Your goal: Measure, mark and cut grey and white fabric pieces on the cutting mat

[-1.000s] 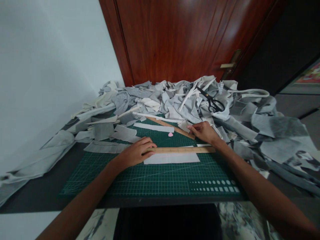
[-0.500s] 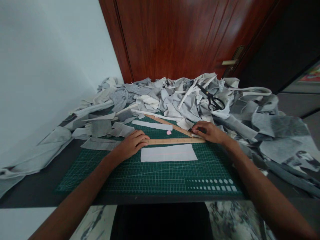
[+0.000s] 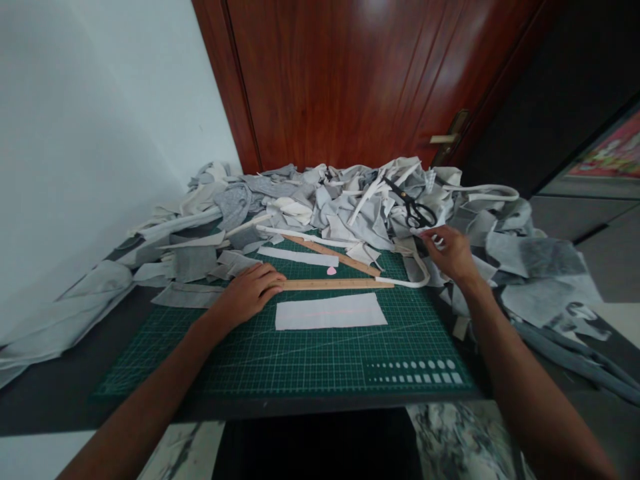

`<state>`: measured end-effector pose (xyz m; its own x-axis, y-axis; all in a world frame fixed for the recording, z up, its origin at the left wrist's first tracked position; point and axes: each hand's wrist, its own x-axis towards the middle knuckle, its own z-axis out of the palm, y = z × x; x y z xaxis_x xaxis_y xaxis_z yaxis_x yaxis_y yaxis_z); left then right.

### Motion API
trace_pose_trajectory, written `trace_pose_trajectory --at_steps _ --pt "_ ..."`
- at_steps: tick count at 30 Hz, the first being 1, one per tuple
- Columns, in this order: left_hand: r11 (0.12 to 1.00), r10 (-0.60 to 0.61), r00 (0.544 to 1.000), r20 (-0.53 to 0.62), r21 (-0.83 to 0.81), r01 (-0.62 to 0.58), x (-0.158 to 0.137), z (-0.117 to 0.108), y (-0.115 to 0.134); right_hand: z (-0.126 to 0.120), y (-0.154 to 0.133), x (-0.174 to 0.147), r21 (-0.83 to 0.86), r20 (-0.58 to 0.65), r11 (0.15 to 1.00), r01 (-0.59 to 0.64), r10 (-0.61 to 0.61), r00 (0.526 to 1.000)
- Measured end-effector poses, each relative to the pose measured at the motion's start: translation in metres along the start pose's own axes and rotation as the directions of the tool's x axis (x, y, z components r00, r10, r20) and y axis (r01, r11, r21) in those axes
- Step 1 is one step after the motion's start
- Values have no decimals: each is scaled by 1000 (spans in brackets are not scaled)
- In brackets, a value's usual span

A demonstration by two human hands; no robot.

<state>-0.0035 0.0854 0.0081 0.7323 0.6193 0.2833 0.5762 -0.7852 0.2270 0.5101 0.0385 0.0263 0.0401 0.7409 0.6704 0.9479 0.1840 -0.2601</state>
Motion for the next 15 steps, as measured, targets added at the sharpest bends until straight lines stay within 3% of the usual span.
trace_pose_trajectory --at_steps 2,4,8,15 --pt "1000 -9 1000 -9 28 10 0 -1 4 0 5 12 -66 -75 998 1 -6 997" --pt "999 -9 1000 -18 50 10 0 -1 8 4 11 29 -130 -75 991 -34 24 997" --pt "998 16 998 -57 64 -12 2 -1 18 27 23 63 -292 183 950 -112 170 968" --pt "997 35 998 -46 -66 -38 0 0 19 50 32 85 -404 246 906 -124 239 939"
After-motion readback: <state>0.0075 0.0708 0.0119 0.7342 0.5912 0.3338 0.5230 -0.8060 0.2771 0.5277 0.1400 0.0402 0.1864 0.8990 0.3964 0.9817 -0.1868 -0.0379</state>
